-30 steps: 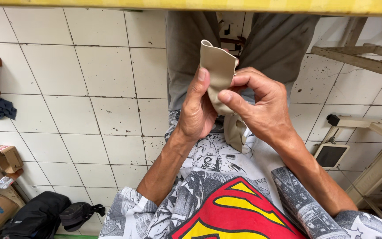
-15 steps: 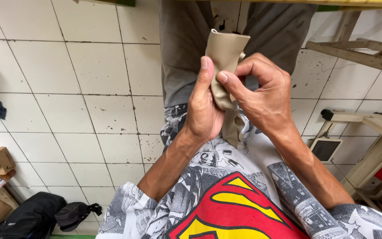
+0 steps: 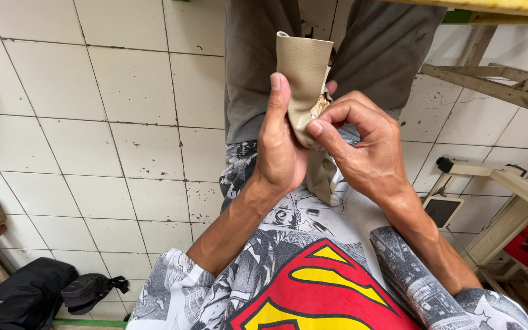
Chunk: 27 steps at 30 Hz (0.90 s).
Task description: The person uses scissors to trim a beige shoe insole, cutting along the edges and making notches. They then fold the insole and manipulate it with their hands to shape it.
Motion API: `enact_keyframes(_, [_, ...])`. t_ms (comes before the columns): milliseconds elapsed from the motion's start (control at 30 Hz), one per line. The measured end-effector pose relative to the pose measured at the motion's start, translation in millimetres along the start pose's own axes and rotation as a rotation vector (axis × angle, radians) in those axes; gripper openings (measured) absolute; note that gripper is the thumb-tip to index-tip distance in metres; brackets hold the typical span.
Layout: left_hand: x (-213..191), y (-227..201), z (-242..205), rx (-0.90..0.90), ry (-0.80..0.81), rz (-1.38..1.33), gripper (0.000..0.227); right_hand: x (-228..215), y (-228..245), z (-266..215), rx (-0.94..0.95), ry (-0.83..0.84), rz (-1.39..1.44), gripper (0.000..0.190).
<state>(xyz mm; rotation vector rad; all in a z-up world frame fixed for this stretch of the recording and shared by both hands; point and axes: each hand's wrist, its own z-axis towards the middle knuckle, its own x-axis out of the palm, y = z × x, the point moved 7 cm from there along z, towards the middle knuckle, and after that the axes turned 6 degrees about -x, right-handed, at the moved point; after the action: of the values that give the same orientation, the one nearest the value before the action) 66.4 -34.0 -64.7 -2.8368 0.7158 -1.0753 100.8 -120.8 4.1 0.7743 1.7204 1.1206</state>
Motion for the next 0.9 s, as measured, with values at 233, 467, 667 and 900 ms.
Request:
enact_keyframes(233, [-10,6,6,0.089,0.043,-0.130,0.062,7,-10,3,-0.046,0.008,-0.050,0.015])
enact_keyframes(467, [-33,-55,-5,0.269,0.177,-0.355,0.056,-45,-56,-19,0.162,-0.111,0.012,0.016])
enact_keyframes(667, [-22,-81,-14,0.131,0.216,-0.384,0.066,-33,-90,-52,0.309,-0.016,0.380,0.035])
enact_keyframes(900, [-6,-93,-26,0.130,0.094,-0.455,0.070,11,-79,-56,0.444,0.125,0.771,0.068])
